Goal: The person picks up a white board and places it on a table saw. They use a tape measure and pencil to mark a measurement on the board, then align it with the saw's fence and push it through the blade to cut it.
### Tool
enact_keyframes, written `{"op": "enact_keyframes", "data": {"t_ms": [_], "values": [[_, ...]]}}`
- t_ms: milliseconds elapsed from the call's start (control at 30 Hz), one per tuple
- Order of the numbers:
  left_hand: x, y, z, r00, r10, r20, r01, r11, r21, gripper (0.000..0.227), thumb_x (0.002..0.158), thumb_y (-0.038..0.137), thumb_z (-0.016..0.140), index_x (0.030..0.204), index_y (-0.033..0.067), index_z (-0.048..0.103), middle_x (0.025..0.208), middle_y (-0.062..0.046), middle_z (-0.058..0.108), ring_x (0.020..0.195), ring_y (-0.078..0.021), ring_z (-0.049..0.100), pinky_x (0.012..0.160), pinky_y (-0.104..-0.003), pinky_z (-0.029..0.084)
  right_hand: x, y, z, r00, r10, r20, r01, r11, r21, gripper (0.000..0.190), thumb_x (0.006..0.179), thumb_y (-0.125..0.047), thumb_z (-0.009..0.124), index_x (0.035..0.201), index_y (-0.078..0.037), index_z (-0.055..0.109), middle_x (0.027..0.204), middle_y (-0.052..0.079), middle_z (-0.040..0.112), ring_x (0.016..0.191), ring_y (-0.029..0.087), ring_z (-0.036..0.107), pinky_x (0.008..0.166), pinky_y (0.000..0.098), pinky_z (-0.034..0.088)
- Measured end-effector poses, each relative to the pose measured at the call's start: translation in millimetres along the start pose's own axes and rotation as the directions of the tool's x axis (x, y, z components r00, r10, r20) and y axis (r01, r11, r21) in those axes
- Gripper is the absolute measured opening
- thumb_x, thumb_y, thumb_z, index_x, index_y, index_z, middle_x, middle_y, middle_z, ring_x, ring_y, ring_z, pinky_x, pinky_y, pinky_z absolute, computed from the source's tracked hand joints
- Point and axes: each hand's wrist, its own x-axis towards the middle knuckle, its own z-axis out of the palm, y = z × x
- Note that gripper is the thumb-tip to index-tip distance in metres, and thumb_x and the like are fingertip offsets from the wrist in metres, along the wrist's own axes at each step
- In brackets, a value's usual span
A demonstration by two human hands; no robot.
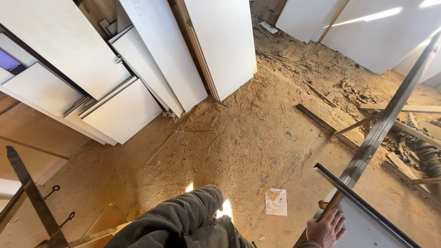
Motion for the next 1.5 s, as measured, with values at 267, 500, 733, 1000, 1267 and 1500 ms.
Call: {"op": "enact_keyframes", "data": {"t_ms": [267,500,733,1000,1267,1500], "values": [[46,-26,-15,1.000,0.005,-0.019,-0.007,0.990,-0.139,0.076,0.088,0.041,0.078,0.145,-0.0026,0.055,0.136,-0.024,0.065,0.126,-0.0397,0.060,0.107,-0.057,0.046,17,7,12,0.999,-0.027,-0.031,0.028,1.000,0.004,0.090,0.080,-0.025,0.065,0.164,-0.003,0.043,0.167,0.022,0.044,0.157,0.037,0.038,0.128,0.0564,0.025],[124,-73,-27,0.979,0.119,-0.169,-0.120,0.993,0.004,0.061,0.082,0.044,0.080,0.128,0.0047,0.071,0.122,-0.018,0.074,0.111,-0.0356,0.070,0.095,-0.048,0.057,25,-26,-20,0.996,-0.050,-0.072,0.054,0.997,0.057,0.075,0.086,-0.025,0.066,0.156,-0.002,0.051,0.159,0.023,0.051,0.152,0.036,0.043,0.131,0.0532,0.028],[120,-58,-63,0.952,0.198,-0.234,-0.218,0.974,-0.066,0.059,0.085,0.044,0.081,0.129,0.0064,0.067,0.124,-0.018,0.070,0.118,-0.0383,0.066,0.099,-0.049,0.054,28,-37,-41,0.998,-0.055,0.022,0.056,0.998,-0.025,0.083,0.087,-0.018,0.063,0.165,0.001,0.041,0.169,0.023,0.042,0.158,0.038,0.038,0.130,0.0514,0.028],[126,-67,-164,0.969,0.198,-0.146,-0.197,0.980,0.020,0.060,0.089,0.048,0.076,0.129,0.0045,0.065,0.130,-0.020,0.068,0.123,-0.0397,0.062,0.101,-0.051,0.053,66,-160,12,0.970,-0.219,0.106,0.177,0.934,0.309,0.038,0.098,-0.025,0.066,0.130,-0.003,0.065,0.134,0.021,0.065,0.123,0.037,0.062,0.105,0.0467,0.050],[49,-113,-284,0.961,0.057,-0.270,-0.129,0.958,-0.257,0.053,0.089,0.040,0.075,0.129,0.0062,0.065,0.134,-0.018,0.066,0.125,-0.0371,0.061,0.104,-0.050,0.050,148,-234,89,0.799,-0.281,0.531,0.044,0.908,0.416,0.025,0.092,-0.036,0.067,0.102,-0.016,0.078,0.091,0.014,0.077,0.089,0.037,0.074,0.075,0.0475,0.058],[122,-172,-295,0.955,-0.076,-0.287,-0.056,0.904,-0.425,0.066,0.089,0.043,0.076,0.142,0.0088,0.055,0.142,-0.018,0.057,0.130,-0.0388,0.055,0.107,-0.051,0.047,240,-312,152,0.527,-0.492,0.693,0.280,0.871,0.404,0.030,0.090,-0.038,0.063,0.103,-0.014,0.078,0.094,0.017,0.077,0.093,0.039,0.072,0.082,0.0498,0.057]]}}
